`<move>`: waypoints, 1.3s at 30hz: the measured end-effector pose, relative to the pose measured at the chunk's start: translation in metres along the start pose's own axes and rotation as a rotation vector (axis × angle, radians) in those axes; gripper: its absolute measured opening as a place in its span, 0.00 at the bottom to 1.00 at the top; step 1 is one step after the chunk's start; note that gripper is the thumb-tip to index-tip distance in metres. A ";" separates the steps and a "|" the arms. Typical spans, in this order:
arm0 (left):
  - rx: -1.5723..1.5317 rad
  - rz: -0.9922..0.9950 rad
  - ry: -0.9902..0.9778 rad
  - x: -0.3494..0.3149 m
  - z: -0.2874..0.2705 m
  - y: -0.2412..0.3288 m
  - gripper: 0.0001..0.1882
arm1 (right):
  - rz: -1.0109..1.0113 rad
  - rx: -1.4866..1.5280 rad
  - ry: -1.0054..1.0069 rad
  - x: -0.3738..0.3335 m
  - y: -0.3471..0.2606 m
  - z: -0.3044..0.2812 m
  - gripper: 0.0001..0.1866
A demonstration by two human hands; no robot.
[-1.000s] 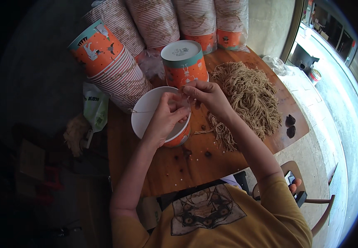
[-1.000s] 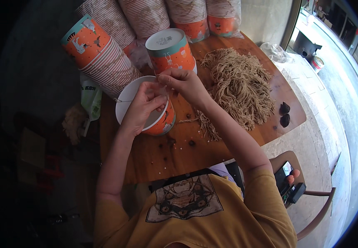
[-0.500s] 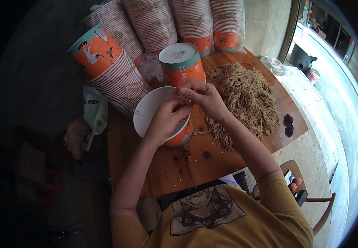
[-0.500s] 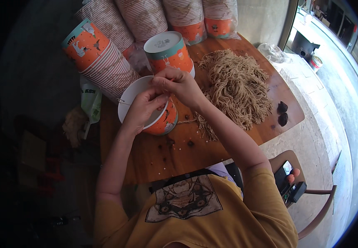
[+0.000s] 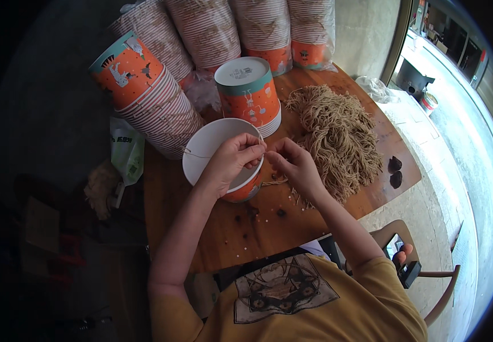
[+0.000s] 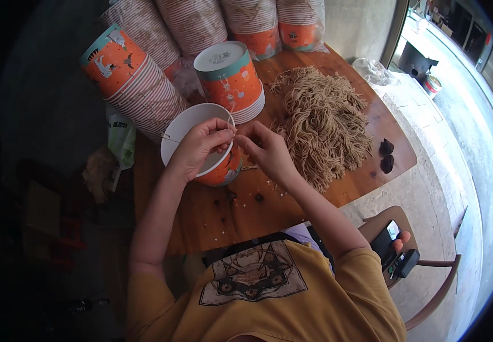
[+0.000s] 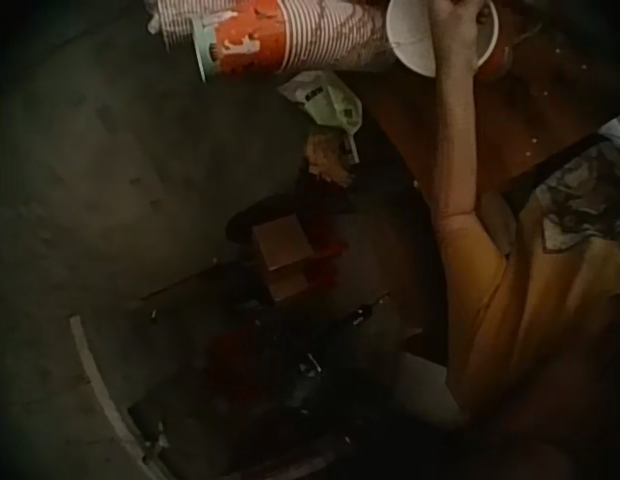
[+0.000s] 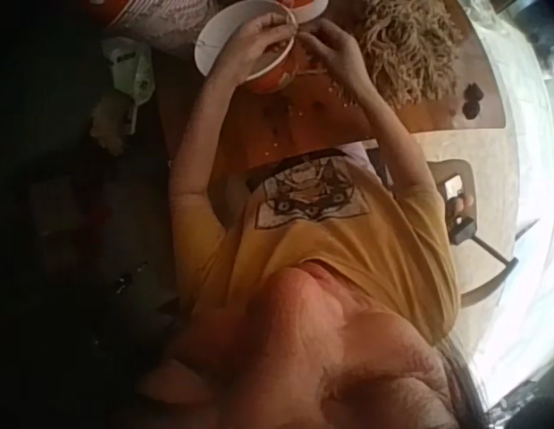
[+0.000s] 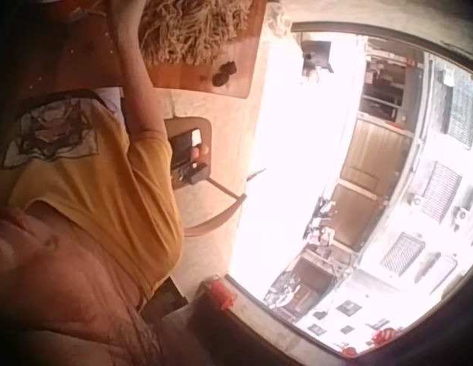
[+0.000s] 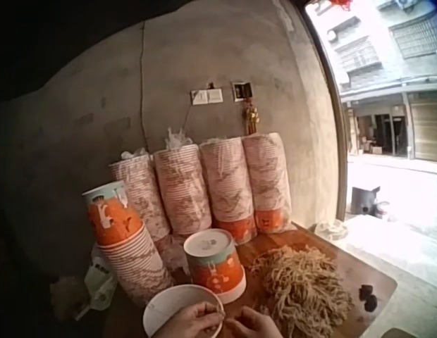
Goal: Attaching strings to paper buckets by threading them through pre-drilled holes and knotting them.
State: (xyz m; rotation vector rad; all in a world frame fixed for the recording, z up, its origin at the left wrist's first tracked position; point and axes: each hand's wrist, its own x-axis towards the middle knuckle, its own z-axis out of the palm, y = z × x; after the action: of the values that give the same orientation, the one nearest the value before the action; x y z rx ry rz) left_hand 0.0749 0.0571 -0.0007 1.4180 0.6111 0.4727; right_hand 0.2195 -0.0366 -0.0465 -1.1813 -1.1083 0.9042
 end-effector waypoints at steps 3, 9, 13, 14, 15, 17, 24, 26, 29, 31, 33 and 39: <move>0.020 -0.024 -0.008 0.002 -0.001 0.003 0.06 | -0.065 -0.119 0.074 -0.002 -0.001 0.003 0.08; -0.083 -0.198 -0.049 0.004 -0.011 0.007 0.06 | -0.350 -0.383 0.175 -0.006 -0.014 0.022 0.10; -0.197 -0.316 -0.099 0.004 -0.011 0.014 0.06 | -0.333 -0.424 0.182 -0.008 -0.017 0.027 0.10; -0.211 -0.345 -0.110 0.004 -0.011 0.015 0.06 | -0.373 -0.454 0.173 -0.009 -0.015 0.026 0.09; -0.211 -0.344 -0.109 0.003 -0.011 0.015 0.06 | -0.412 -0.484 0.164 -0.009 -0.014 0.025 0.09; -0.233 -0.331 -0.108 0.001 -0.011 0.014 0.06 | -0.448 -0.485 0.098 -0.009 -0.016 0.018 0.08; -0.189 -0.196 -0.049 -0.003 -0.011 0.006 0.06 | -0.563 -0.599 -0.024 0.011 -0.038 -0.008 0.10; -0.165 -0.104 -0.086 -0.005 -0.008 0.008 0.08 | -0.707 -0.710 -0.043 0.020 -0.041 -0.012 0.12; -0.177 -0.072 -0.008 -0.007 -0.003 0.008 0.13 | -0.765 -0.844 -0.304 0.031 -0.045 -0.014 0.13; -0.196 -0.074 0.040 -0.010 -0.003 0.005 0.16 | -0.791 -0.882 -0.344 0.037 -0.048 -0.016 0.13; -0.218 -0.077 0.091 -0.014 -0.002 0.003 0.19 | -0.817 -0.920 -0.390 0.039 -0.050 -0.017 0.12; -0.111 -0.065 0.045 -0.026 -0.003 0.007 0.21 | -0.750 -0.859 -0.421 0.032 -0.055 -0.014 0.05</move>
State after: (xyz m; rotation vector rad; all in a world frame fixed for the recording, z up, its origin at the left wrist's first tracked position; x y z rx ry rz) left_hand 0.0533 0.0439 0.0089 1.2812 0.6555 0.4808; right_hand 0.2394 -0.0192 0.0128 -1.0850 -2.2186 0.0439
